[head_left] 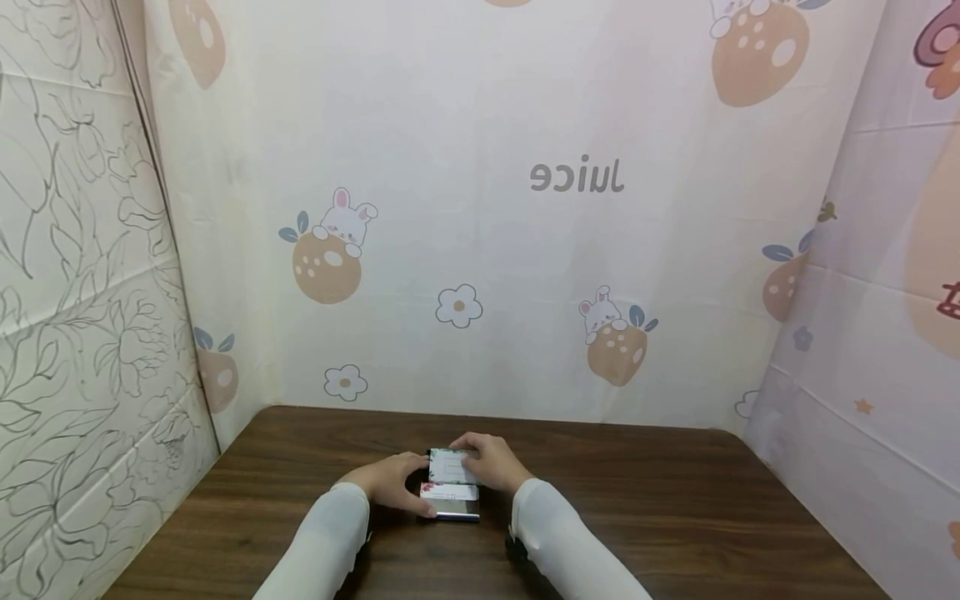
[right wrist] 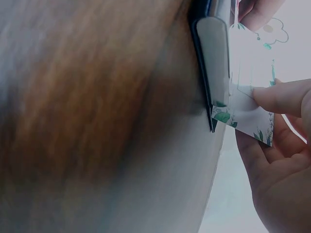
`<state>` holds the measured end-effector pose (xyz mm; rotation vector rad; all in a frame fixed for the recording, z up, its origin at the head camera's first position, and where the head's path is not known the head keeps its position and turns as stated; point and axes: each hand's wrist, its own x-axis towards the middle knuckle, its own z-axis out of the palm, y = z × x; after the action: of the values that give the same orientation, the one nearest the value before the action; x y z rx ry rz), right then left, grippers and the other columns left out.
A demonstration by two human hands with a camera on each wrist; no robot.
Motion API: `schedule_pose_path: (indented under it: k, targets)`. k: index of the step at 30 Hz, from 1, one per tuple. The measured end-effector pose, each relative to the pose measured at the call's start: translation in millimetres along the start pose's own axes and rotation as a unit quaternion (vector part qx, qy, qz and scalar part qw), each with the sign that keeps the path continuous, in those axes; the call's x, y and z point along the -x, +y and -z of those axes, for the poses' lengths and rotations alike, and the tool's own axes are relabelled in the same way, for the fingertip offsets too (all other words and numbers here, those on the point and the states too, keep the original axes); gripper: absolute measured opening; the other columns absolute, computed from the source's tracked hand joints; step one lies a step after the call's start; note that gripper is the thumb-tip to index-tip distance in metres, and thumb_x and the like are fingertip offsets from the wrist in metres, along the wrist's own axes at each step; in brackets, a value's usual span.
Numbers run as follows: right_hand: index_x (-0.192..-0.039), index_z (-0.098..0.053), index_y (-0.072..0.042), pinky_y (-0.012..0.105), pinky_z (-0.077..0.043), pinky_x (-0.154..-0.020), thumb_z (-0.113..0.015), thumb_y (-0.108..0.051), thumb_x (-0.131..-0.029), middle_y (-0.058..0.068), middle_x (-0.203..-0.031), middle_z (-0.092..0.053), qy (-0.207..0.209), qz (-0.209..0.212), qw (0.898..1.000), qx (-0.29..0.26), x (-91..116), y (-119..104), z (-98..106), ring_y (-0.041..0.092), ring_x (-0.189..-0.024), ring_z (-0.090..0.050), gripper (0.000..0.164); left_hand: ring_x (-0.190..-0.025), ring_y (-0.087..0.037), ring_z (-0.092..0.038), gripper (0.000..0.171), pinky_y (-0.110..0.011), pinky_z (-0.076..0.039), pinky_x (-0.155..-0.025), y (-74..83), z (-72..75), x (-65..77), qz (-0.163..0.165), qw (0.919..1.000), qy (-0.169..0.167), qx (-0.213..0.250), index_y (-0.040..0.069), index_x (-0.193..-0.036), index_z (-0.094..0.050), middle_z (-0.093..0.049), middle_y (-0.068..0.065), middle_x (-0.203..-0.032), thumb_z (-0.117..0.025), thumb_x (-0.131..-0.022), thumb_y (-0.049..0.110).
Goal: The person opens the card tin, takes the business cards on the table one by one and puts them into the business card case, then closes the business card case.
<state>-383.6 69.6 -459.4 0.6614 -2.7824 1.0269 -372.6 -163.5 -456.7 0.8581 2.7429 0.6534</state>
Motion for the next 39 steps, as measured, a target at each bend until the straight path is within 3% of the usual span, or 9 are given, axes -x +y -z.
schedule_pose_path:
  k: [10,23,39]
  targets:
    - [-0.112,-0.072,-0.014,0.047,-0.049,-0.093,-0.064,0.001,-0.092,0.005,-0.117,-0.069,-0.001,0.007,1.000,-0.005,0,-6,-6,0.020,-0.104,-0.061,0.026,-0.131,-0.032,-0.047,0.087,-0.050,-0.039,-0.107,-0.1,-1.4,0.4,-0.008,0.9999,0.003,0.006,-0.002,-0.141,-0.050,-0.051,-0.014,-0.140,-0.084,-0.078,0.047]
    - [-0.111,-0.071,-0.015,0.047,-0.050,-0.090,-0.062,0.001,-0.093,0.005,-0.116,-0.068,-0.011,0.013,1.000,-0.023,3,-10,-7,0.018,-0.098,-0.058,0.026,-0.119,-0.025,-0.052,0.071,-0.048,-0.043,-0.103,0.1,-2.0,0.4,-0.015,0.9996,0.007,0.021,0.004,-0.127,-0.056,-0.055,-0.008,-0.130,-0.086,-0.077,0.045]
    - [-0.114,-0.071,-0.016,0.044,-0.051,-0.087,-0.058,-0.002,-0.097,0.003,-0.117,-0.068,-0.001,0.007,0.999,-0.040,4,-11,-5,0.016,-0.093,-0.057,0.026,-0.122,-0.026,-0.052,0.080,-0.048,-0.042,-0.105,-5.0,-2.2,-5.6,-0.014,0.9998,0.008,0.011,0.002,-0.132,-0.055,-0.055,-0.009,-0.131,-0.085,-0.076,0.050]
